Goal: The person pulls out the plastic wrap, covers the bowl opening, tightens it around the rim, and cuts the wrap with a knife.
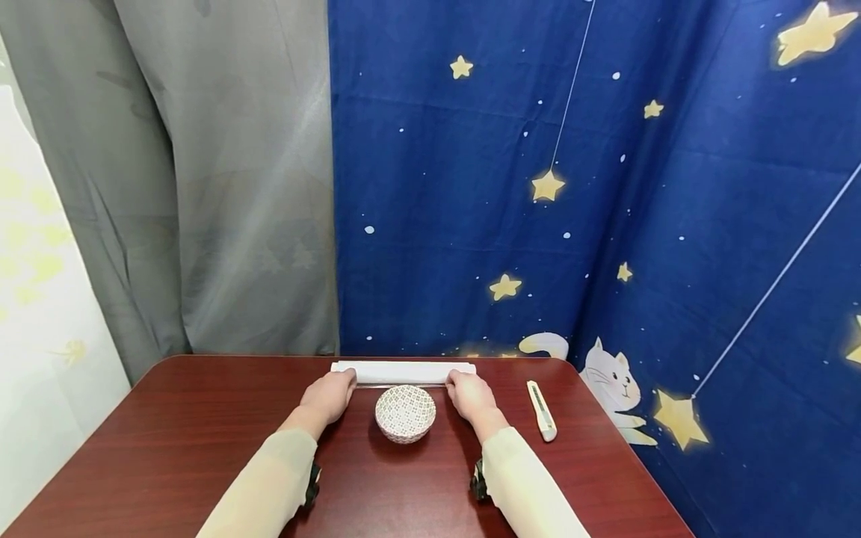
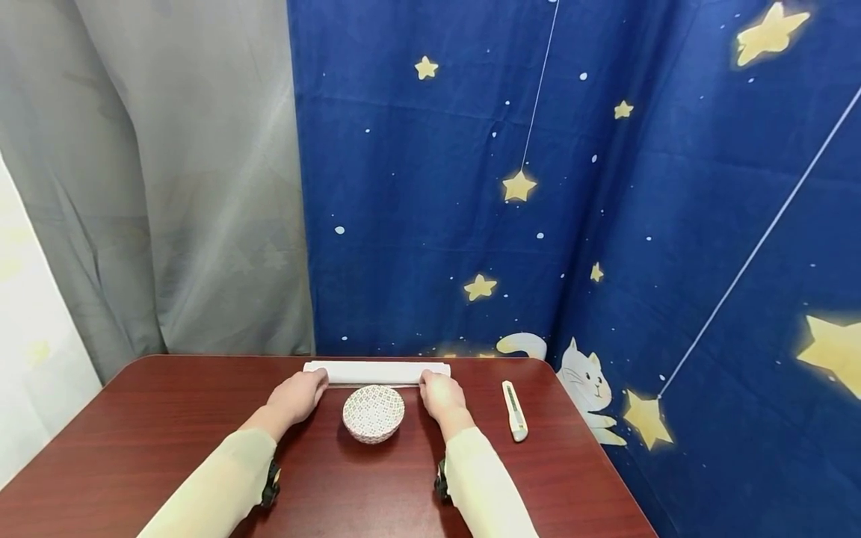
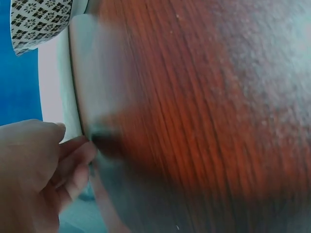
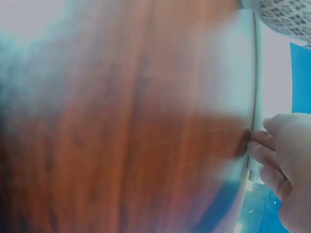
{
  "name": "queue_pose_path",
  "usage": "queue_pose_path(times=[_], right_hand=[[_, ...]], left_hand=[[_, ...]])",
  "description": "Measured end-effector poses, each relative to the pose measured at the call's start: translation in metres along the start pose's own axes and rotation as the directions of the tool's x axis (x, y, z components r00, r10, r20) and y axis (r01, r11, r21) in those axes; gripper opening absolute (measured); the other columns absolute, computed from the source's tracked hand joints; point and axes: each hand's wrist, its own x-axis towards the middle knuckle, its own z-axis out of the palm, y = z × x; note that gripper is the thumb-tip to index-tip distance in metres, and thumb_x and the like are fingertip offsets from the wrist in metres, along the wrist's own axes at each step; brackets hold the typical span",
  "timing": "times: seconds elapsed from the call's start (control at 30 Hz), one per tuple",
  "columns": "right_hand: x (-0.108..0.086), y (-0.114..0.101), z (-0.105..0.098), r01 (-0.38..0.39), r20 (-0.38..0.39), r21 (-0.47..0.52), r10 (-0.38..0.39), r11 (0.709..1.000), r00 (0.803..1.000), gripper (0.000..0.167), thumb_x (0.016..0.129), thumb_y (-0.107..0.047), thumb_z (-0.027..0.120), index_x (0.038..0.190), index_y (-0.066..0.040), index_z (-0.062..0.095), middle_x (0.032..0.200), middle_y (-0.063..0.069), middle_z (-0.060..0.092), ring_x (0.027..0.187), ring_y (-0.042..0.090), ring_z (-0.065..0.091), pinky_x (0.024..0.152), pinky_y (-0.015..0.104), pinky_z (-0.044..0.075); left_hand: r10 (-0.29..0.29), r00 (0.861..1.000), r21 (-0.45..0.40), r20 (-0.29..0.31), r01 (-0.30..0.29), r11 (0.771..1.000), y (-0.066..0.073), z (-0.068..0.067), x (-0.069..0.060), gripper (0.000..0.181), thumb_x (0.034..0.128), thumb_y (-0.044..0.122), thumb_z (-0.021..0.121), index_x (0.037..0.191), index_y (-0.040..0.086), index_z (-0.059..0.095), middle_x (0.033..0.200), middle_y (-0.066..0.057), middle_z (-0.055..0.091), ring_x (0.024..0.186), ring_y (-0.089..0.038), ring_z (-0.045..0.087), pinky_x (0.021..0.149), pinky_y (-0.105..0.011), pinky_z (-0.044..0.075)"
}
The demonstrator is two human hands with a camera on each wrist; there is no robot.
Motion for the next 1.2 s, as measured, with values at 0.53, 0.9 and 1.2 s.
queue_pose_path(times=[0.53,0.9,1.2], right_hand=[[0.003,-0.001,-0.012,-0.02,-0.004,0.073,0.02,0.997,1.0,0.02,0.101,-0.011,0.075,0.12,-0.009,0.077,0.114,0.011,0.083,0.106,0.034,0.079,0.097,0.05,0.061],[0.006,-0.008,-0.006,-0.346,0.048,0.635,0.411,0.691,0.91,0.016,0.096,-0.017,0.082,0.099,-0.001,0.083,0.09,0.017,0.083,0.082,0.031,0.083,0.076,0.036,0.067],[0.009,-0.017,0.004,-0.476,0.175,0.779,0.588,0.408,0.79,0.007,0.087,0.0,0.085,0.091,0.004,0.08,0.082,0.013,0.079,0.068,0.017,0.079,0.063,0.027,0.065]], left_hand=[[-0.018,0.99,-0.094,-0.141,0.005,0.996,-0.029,0.03,0.032,0.006,0.1006,0.011,0.066,0.1,0.011,0.072,0.093,-0.011,0.077,0.083,-0.029,0.072,0.078,-0.051,0.06],[-0.343,0.925,-0.44,-0.165,0.242,0.865,0.023,-0.019,0.008,0.016,0.0918,0.015,0.076,0.082,0.004,0.082,0.074,-0.006,0.076,0.084,-0.034,0.07,0.084,-0.051,0.057],[-0.449,0.889,-0.536,-0.088,0.338,0.774,0.033,-0.025,0.0,0.017,0.0928,0.013,0.08,0.083,0.0,0.081,0.063,-0.003,0.075,0.069,-0.021,0.071,0.069,-0.034,0.053]])
